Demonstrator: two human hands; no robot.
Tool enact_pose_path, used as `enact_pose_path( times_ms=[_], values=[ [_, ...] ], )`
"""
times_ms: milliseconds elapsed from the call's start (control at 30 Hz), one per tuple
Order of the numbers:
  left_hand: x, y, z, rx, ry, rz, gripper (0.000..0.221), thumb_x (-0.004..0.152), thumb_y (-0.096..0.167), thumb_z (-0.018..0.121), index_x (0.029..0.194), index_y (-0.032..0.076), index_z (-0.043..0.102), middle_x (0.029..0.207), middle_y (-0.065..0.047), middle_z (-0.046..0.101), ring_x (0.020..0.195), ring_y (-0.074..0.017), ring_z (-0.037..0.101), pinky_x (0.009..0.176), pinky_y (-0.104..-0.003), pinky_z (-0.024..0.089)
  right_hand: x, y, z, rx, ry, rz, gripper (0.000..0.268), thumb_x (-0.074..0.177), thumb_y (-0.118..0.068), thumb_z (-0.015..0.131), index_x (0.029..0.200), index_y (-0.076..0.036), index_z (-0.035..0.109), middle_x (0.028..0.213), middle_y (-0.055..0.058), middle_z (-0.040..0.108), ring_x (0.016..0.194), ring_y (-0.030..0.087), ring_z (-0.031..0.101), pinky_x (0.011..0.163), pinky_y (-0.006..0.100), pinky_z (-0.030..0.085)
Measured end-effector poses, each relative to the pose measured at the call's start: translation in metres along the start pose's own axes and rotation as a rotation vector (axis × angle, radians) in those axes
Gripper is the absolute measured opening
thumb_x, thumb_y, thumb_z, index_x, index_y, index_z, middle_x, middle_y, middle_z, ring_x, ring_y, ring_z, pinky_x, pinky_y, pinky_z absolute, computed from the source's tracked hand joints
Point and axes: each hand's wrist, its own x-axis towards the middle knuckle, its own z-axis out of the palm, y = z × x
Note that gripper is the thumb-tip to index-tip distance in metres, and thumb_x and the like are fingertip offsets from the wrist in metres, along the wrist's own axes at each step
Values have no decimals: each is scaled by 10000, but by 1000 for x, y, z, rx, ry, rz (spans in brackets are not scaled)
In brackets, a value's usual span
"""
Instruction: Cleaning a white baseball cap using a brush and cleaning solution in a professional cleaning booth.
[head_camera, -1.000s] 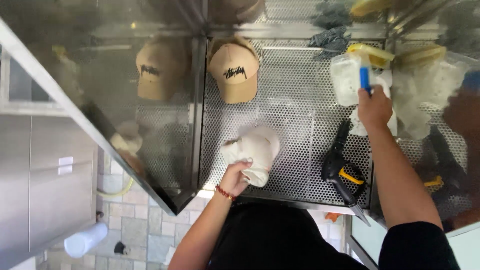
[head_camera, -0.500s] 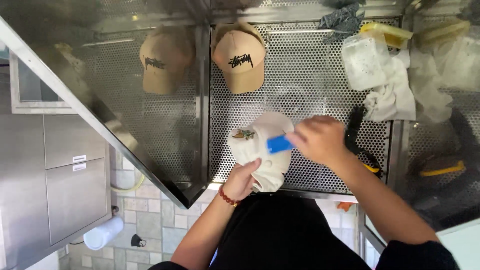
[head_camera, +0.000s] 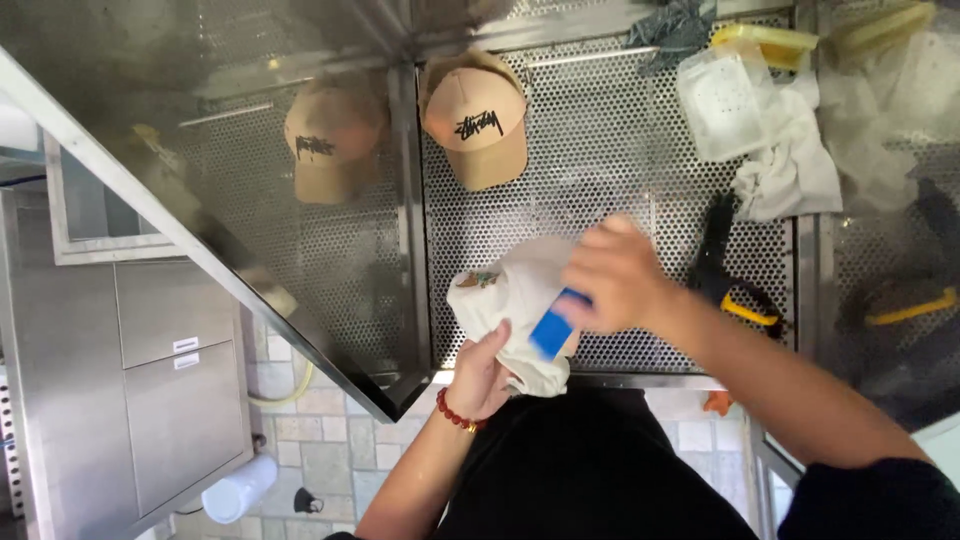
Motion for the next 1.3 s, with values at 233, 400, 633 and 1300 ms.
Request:
enact_pose_path(
  times_ms=[233, 400, 633, 1300],
  values=[
    [-4, 0, 6, 3, 18, 25, 546, 1031, 281, 592, 1422, -86, 491, 1322, -200, 658, 1147, -315, 687, 923, -434, 591, -3, 15, 5, -122, 77, 78, 230, 655, -320, 740, 657, -140, 598, 700, 18, 578, 698, 237, 565, 669, 405, 421],
    [-4, -6, 3, 107, 63, 151, 496, 974, 110, 664, 1414, -53, 505, 1295, -156, 663, 1109, -228, 702, 923, -370, 593, -8, 36, -1, -194, 11, 133, 349, 678, -389, 781, 603, -123, 567, 624, 29, 562, 628, 240, 549, 610, 420, 436],
    [-4, -2, 0, 88, 24, 198, 494, 969, 32, 678, 1431, -22, 511, 1235, -172, 672, 1000, -249, 705, 772, -361, 595, 4, 24, 9, -192, 29, 77, 317, 687, -371, 759, 533, -159, 580, 538, 11, 569, 536, 218, 544, 534, 409, 447],
    [13, -7, -14, 175, 43, 209, 491, 949, -68, 597, 1426, -50, 482, 1339, -160, 629, 1186, -253, 648, 1010, -396, 547, -27, 6, 40, -243, -34, 578, 445, 889, -454, 692, 601, -116, 712, 518, 112, 613, 411, 291, 591, 399, 432, 441]
  ],
)
